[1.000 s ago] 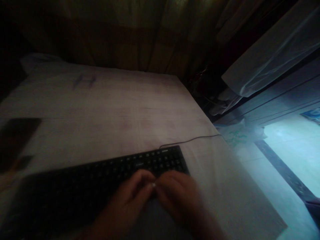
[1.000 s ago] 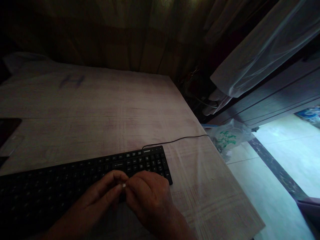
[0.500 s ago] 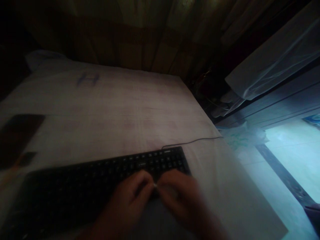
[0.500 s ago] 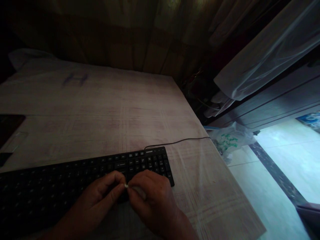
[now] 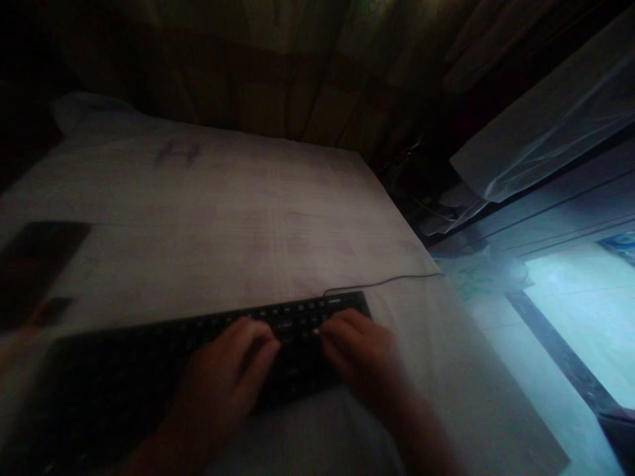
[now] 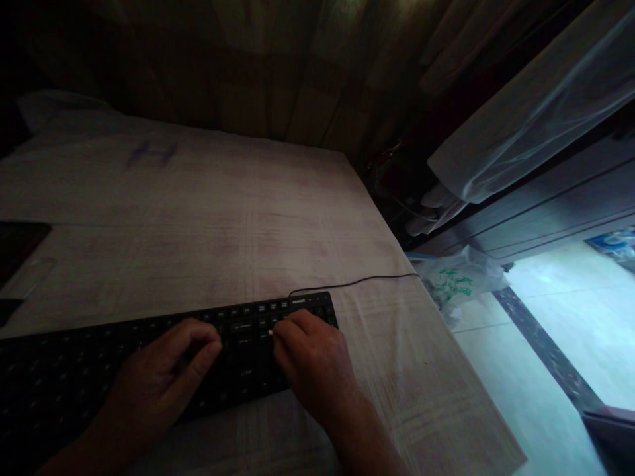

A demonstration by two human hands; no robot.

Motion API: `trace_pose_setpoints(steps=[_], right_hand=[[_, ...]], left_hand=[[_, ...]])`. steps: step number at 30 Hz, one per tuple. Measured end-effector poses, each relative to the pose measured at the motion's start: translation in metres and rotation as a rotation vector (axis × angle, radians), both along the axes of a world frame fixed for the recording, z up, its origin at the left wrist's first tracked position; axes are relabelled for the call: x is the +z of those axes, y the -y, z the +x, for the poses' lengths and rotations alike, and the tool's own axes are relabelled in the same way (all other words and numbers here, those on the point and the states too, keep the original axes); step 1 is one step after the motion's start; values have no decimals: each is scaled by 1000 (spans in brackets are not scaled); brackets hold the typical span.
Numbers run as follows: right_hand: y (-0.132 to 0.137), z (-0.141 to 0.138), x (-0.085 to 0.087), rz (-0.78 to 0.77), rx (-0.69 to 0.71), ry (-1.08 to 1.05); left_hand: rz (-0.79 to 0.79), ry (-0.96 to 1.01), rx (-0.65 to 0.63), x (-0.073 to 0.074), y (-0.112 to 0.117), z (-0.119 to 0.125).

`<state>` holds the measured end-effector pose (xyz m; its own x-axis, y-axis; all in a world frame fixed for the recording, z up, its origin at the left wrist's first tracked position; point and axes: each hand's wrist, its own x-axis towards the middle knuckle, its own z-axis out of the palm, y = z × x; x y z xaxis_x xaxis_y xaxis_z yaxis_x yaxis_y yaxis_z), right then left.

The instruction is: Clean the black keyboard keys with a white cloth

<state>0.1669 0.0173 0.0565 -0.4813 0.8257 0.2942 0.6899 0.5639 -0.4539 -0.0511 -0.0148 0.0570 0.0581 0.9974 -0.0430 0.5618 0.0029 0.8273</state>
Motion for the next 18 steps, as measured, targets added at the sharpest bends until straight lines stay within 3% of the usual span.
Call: trace_pose_setpoints(steps=[3,6,11,18], right_hand=[[-7,-3,-8,-4,27,73],[-8,-8,-12,2,32,91],[-8,-12,-14,-6,45,113],[-10,-10,-15,13,32,184]], left_hand=[[220,-216,75,-6,-10,-22],[366,-348,57,-16,-18,-34],[300,-390,-41,-31,-20,-34],[257,-394,-48,-33,-19,-32]])
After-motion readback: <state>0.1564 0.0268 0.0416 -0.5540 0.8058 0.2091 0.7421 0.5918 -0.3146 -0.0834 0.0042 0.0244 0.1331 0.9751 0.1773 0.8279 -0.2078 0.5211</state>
